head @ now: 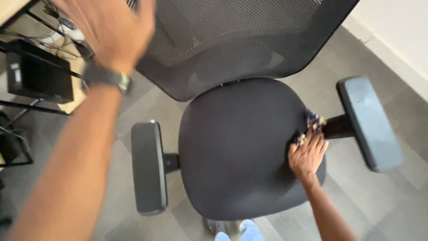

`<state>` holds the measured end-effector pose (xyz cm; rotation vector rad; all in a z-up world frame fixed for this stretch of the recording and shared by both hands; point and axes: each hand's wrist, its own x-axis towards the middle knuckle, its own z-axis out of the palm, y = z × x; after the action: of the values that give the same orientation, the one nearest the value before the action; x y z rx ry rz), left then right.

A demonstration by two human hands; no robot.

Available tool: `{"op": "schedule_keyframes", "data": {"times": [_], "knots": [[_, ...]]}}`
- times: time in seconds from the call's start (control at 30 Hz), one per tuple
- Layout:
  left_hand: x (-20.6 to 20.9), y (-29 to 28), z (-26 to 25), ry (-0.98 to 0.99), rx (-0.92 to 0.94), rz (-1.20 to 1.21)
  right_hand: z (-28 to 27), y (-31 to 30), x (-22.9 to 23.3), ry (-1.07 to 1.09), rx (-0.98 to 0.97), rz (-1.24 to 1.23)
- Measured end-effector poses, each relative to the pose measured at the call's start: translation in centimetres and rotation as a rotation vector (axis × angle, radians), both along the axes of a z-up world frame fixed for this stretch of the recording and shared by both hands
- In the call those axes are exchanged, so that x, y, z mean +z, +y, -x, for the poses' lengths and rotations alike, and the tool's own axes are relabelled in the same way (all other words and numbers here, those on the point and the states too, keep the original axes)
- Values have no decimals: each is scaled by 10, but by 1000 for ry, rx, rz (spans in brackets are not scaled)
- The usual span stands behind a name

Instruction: The person wipes the backrest, frame, seat, and armrests of an office chair using a cloth, then pushes the chair under a desk.

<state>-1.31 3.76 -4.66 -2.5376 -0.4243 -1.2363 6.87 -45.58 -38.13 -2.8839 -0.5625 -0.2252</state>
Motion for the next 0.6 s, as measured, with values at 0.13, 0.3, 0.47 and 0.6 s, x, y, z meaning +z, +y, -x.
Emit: {"op": "schedule_keyframes", "data": {"times": [0.13,0.3,0.47,0.6], "knots": [[-36,-103,91,284,35,423,38,-5,29,19,17,-131],[-85,-125,155,460,471,725,17,26,36,14,97,-22],[-109,-90,165,416,421,898,-18,50,29,-112,269,-156],[-111,-97,157,433,544,856,-66,110,16,-106,281,-183]]}}
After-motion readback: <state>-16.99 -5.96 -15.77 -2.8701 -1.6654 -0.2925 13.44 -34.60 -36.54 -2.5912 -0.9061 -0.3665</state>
